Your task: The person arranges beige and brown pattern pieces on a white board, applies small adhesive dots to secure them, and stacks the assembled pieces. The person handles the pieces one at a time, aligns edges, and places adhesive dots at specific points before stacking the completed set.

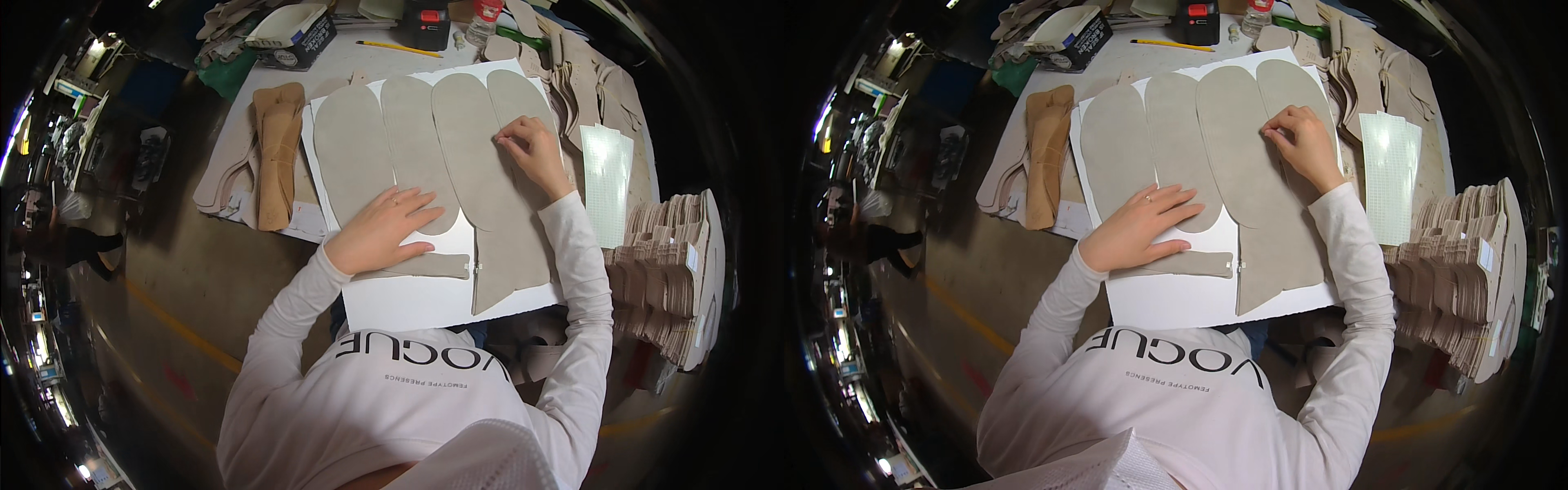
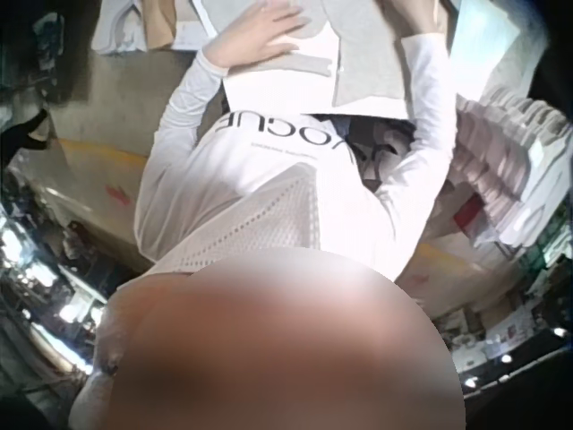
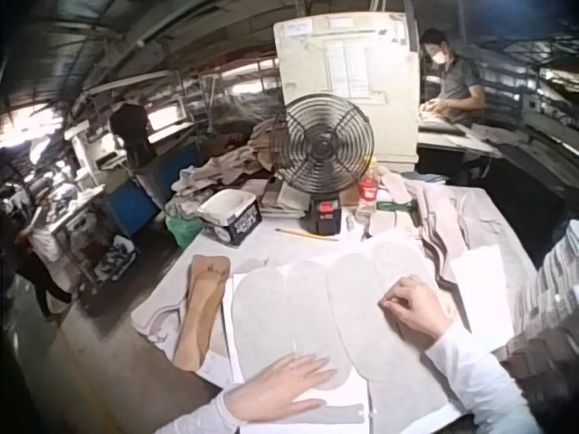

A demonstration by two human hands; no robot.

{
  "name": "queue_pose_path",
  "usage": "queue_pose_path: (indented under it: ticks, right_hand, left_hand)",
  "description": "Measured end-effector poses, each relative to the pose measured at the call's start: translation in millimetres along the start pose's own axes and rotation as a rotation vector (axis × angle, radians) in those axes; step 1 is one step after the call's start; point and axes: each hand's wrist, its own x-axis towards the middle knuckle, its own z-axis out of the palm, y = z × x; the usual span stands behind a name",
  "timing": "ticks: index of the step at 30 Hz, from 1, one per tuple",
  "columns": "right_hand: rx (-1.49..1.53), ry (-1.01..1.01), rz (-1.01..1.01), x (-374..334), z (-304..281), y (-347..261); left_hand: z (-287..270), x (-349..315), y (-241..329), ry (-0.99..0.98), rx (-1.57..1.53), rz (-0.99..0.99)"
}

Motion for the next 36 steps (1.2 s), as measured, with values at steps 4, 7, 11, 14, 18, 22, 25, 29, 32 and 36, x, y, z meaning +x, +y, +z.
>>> queue_pose_path:
  ticks: [4,7,11,14,18,22,25,29,32,36]
  right_hand:
    - [-0.079,0.082,-0.071,-8,13,5]
    - [-0.191,0.181,-0.199,-9,18,4]
    - [-0.093,0.25,-0.077,-2,15,-4]
    - [0.213,0.222,0.158,9,7,-19]
    - [0.454,0.06,0.116,26,21,-55]
    - [0.559,-0.156,0.082,38,61,-89]
    - [0.512,-0.169,-0.011,39,81,-100]
    - [0.252,-0.073,-0.179,31,92,-105]
    - [-0.02,0.019,-0.316,30,96,-108]
    - [0.071,0.075,-0.221,38,95,-112]
  left_hand:
    - [18,-12,1,0.076,0.009,-0.027]
    - [23,-13,0,0.113,-0.013,-0.034]
    - [20,-15,-2,0.126,-0.095,-0.032]
    - [15,-25,-5,0.192,-0.211,-0.089]
    - [15,-39,-11,0.247,-0.18,-0.142]
    - [24,-44,-14,0.242,-0.117,-0.142]
    - [29,-46,-15,0.24,-0.1,-0.132]
    - [32,-48,-16,0.252,-0.091,-0.131]
    - [33,-48,-17,0.251,-0.087,-0.13]
    - [26,-47,-13,0.298,-0.09,-0.115]
